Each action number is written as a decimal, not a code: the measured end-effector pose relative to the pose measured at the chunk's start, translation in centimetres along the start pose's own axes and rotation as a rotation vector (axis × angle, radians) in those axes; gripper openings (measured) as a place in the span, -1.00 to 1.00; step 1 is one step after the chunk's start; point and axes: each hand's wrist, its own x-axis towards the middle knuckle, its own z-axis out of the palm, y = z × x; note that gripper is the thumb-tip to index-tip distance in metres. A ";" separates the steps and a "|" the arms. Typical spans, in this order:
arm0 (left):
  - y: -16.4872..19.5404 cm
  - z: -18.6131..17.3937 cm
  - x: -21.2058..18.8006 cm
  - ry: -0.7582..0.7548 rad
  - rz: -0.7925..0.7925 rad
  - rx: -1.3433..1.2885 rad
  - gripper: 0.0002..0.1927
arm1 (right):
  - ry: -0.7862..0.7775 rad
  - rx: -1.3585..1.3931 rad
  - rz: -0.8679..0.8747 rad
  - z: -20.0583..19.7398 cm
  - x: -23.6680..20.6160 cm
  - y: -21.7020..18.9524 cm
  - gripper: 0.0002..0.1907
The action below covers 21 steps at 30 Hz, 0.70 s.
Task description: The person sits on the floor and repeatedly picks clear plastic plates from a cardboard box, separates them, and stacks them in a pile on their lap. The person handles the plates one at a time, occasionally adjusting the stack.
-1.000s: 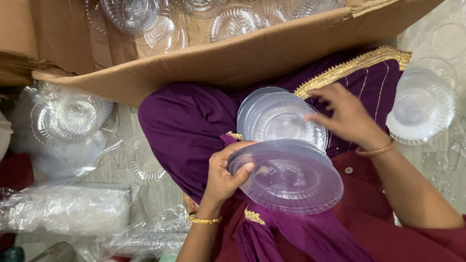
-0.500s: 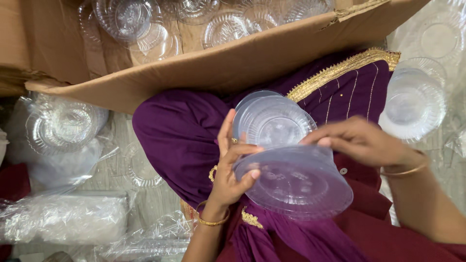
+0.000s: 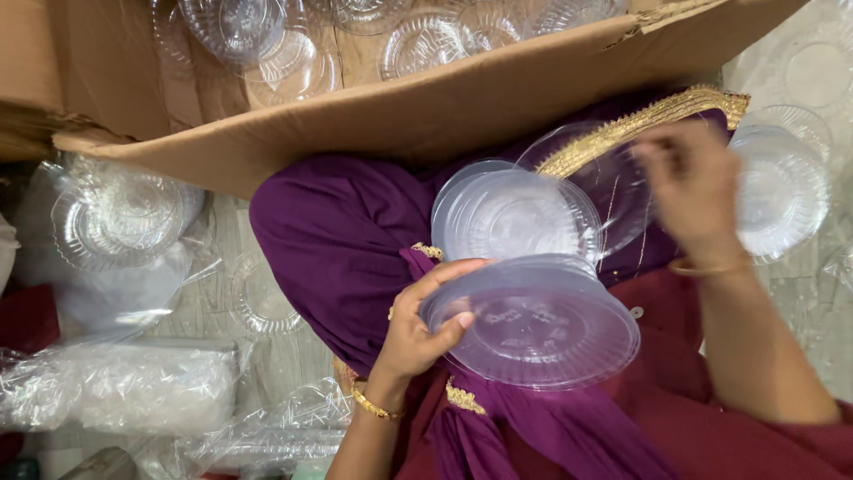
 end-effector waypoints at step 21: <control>-0.8 1.2 8.7 0.240 0.117 0.924 -0.40 | -0.722 0.534 0.088 -2.8 -6.2 -5.3 -0.43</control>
